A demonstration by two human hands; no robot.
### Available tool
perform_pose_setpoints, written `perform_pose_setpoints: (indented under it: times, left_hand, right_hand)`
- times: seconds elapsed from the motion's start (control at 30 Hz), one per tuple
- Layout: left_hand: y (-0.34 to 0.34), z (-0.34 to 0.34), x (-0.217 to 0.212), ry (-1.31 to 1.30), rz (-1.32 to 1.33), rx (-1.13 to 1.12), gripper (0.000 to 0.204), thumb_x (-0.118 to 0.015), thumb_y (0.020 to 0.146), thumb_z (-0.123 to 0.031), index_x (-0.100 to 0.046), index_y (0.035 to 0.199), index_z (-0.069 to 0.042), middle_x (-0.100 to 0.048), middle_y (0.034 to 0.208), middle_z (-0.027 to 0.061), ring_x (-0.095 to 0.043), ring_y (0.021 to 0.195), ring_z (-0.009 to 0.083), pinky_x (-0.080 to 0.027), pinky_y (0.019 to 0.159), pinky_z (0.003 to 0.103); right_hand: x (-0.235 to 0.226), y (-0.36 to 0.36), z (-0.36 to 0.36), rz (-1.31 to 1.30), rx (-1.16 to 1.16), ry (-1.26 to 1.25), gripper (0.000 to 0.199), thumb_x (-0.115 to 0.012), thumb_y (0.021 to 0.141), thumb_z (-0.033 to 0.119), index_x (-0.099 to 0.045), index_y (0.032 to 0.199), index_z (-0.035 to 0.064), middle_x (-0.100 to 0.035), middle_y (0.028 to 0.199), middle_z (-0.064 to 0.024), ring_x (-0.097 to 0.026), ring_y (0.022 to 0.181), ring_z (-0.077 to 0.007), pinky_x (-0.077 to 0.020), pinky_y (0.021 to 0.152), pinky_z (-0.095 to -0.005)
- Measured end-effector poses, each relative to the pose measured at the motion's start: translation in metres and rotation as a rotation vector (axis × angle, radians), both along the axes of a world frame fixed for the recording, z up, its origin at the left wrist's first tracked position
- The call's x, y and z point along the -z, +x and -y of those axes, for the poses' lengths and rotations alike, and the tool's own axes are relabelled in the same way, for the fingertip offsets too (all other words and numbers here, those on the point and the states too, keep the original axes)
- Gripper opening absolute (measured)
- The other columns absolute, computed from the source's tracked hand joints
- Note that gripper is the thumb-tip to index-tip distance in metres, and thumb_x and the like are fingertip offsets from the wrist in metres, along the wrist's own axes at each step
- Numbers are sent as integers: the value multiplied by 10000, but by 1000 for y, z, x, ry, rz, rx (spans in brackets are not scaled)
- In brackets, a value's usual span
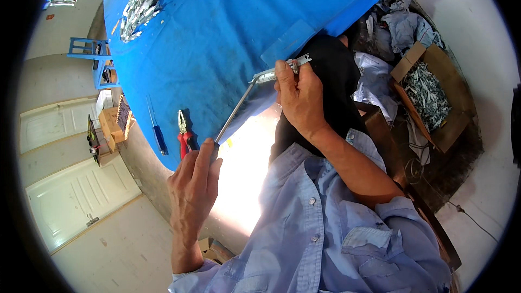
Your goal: The person assembles small metal and plastic components at a table, using a screwdriver to fit pieces together and retrieving more parts from a cardboard box.
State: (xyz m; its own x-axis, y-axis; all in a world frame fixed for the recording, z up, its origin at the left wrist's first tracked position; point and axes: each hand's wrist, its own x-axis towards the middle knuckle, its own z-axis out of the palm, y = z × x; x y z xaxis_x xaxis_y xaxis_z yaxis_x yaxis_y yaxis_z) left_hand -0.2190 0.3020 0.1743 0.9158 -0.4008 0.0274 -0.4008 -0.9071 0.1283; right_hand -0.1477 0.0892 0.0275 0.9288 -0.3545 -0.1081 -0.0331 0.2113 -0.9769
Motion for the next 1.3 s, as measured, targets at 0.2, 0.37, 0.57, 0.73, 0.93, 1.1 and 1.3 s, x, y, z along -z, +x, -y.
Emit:
perform_pose_setpoints:
  times: [0.2, 0.37, 0.57, 0.73, 0.93, 1.1, 1.3]
  left_hand:
    - [14, -11, -7, 15, -5, 32, 395, -813, 866, -62, -710, 1247, -58, -719, 911, 119, -712, 743, 265, -569, 639, 375]
    - [42, -15, -24, -67, -99, 25, 378, -840, 820, -65, -736, 1183, -51, -718, 854, 113, -711, 689, 242, -552, 588, 363]
    - [66, -19, -34, -104, -172, 47, 338, -824, 853, -76, -740, 1180, -41, -735, 829, 119, -722, 678, 230, -552, 587, 349]
    - [68, -19, -33, -153, -210, -5, 320, -813, 859, -63, -744, 1170, -26, -754, 876, 143, -740, 723, 226, -562, 613, 330]
    - [69, -19, -35, -183, -238, -39, 318, -807, 862, -76, -746, 1169, -21, -760, 903, 153, -745, 737, 229, -571, 634, 334]
    - [58, -11, -32, -68, -180, -28, 338, -818, 845, -88, -744, 1172, -44, -745, 882, 123, -735, 716, 266, -572, 625, 364]
    - [41, -4, -26, -11, -122, 25, 344, -824, 839, -85, -736, 1170, -51, -741, 925, 118, -730, 739, 275, -575, 629, 379]
  right_hand:
    - [9, 6, 7, 141, -51, -186, 295, -638, 1057, 228, -550, 931, -24, -640, 708, -165, -668, 597, -261, -485, 542, -359]
    - [7, 6, 14, 164, -137, -253, 211, -627, 1049, 172, -541, 1005, -15, -664, 758, -189, -713, 664, -310, -505, 563, -384]
    - [8, 0, 21, 194, -250, -150, 205, -560, 1085, 199, -542, 1142, 3, -630, 775, -61, -611, 646, -118, -503, 590, -292]
    - [5, 0, 24, 166, -295, -98, 216, -560, 1088, 202, -535, 1170, 3, -625, 799, -63, -617, 669, -117, -509, 611, -286]
    - [4, -2, 26, 171, -327, -57, 220, -556, 1093, 221, -545, 1161, 12, -627, 813, -64, -623, 679, -115, -513, 612, -286]
    - [-7, 1, 25, 94, -268, 63, 248, -585, 1082, 260, -573, 1109, 14, -620, 777, -40, -610, 651, -102, -502, 598, -267]
    - [-11, 5, 16, 39, -149, 112, 280, -656, 1048, 281, -617, 954, 20, -622, 702, -16, -576, 564, -59, -467, 516, -253]
